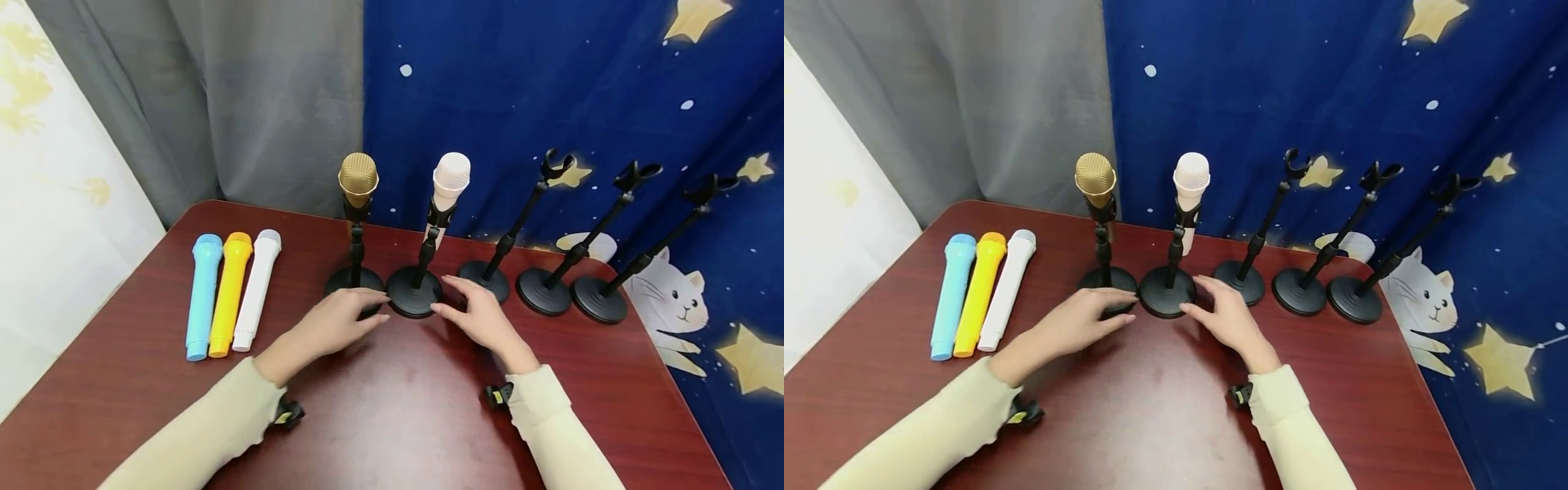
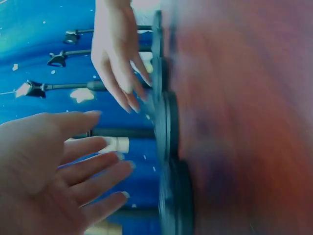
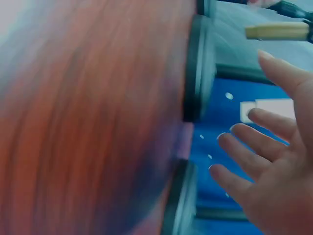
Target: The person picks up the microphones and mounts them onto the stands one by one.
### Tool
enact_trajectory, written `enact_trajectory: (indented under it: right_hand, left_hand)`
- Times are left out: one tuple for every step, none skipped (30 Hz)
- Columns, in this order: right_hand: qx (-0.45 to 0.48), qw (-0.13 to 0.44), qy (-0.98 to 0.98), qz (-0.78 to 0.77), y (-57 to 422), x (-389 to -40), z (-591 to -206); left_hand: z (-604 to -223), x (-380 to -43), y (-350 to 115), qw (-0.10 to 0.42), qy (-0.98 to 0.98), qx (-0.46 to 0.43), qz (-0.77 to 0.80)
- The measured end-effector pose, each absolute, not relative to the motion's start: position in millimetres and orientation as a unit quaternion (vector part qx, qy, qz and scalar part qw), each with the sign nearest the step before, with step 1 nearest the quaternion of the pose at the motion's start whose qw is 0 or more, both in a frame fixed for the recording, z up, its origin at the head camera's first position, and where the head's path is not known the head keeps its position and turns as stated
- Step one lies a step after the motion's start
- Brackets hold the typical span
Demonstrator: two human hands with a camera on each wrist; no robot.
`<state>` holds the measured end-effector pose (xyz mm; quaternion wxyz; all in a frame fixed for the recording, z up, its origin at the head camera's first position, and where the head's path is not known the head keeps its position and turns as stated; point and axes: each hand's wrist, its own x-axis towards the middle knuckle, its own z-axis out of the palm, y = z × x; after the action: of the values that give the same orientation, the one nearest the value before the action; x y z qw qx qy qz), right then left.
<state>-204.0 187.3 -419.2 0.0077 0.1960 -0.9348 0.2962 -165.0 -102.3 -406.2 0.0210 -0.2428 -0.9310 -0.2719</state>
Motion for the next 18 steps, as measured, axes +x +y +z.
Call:
enact_trajectory:
  right_hand:
    - [0.185,0.02,-0.933,0.309,192.1,-201.4,-416.4]
    - [0.171,0.032,-0.93,0.323,196.6,-198.8,-413.1]
    - [0.156,0.039,-0.925,0.343,200.8,-196.1,-409.6]
    - [0.14,0.045,-0.92,0.364,204.1,-194.2,-405.5]
    - [0.124,0.054,-0.914,0.382,207.2,-192.8,-401.6]
    - [0.107,0.064,-0.908,0.401,210.4,-191.8,-398.0]
    - [0.091,0.072,-0.899,0.423,213.2,-191.0,-394.3]
    - [0.074,0.076,-0.886,0.452,216.0,-190.6,-390.7]
    - [0.059,0.079,-0.87,0.482,218.5,-190.8,-387.4]
    - [0.047,0.084,-0.856,0.508,220.6,-191.9,-384.2]
    - [0.036,0.086,-0.837,0.539,222.1,-193.0,-380.7]
    - [0.026,0.085,-0.816,0.572,223.4,-194.1,-377.2]
    - [0.019,0.082,-0.794,0.603,224.7,-195.2,-373.5]
    - [0.013,0.077,-0.773,0.63,225.9,-196.3,-370.0]
    - [0.009,0.072,-0.759,0.647,227.3,-197.5,-366.9]
    - [0.002,0.066,-0.749,0.66,228.7,-198.3,-364.0]
    - [-0.002,0.061,-0.741,0.669,230.5,-199.2,-361.7]
    - [-0.007,0.056,-0.736,0.674,232.5,-200.1,-359.7]
  left_hand:
    - [-405.5,-160.6,-111.1,0.047,-0.93,-0.235,-0.278]
    - [-404.8,-157.0,-120.3,0.069,-0.931,-0.222,-0.283]
    - [-404.3,-154.3,-129.8,0.09,-0.931,-0.204,-0.288]
    - [-403.6,-152.2,-140.4,0.108,-0.932,-0.183,-0.293]
    - [-403.3,-150.7,-150.8,0.121,-0.933,-0.16,-0.298]
    - [-403.2,-149.8,-160.9,0.134,-0.934,-0.138,-0.301]
    - [-402.4,-149.2,-170.4,0.143,-0.934,-0.115,-0.305]
    - [-401.9,-148.7,-179.2,0.15,-0.934,-0.094,-0.31]
    - [-401.2,-148.4,-187.2,0.157,-0.934,-0.076,-0.311]
    - [-400.3,-148.1,-194.9,0.159,-0.935,-0.058,-0.311]
    - [-399.6,-148.1,-201.7,0.158,-0.937,-0.041,-0.309]
    - [-399.0,-148.5,-207.7,0.154,-0.939,-0.028,-0.306]
    - [-398.2,-149.2,-213.2,0.144,-0.941,-0.015,-0.307]
    - [-398.2,-150.4,-218.4,0.132,-0.942,-0.006,-0.307]
    - [-398.0,-151.7,-223.1,0.114,-0.944,0.0,-0.311]
    - [-398.2,-153.2,-227.6,0.092,-0.944,0.007,-0.318]
    - [-398.5,-155.1,-231.5,0.07,-0.943,0.012,-0.326]
    - [-398.9,-156.7,-235.0,0.05,-0.941,0.016,-0.333]
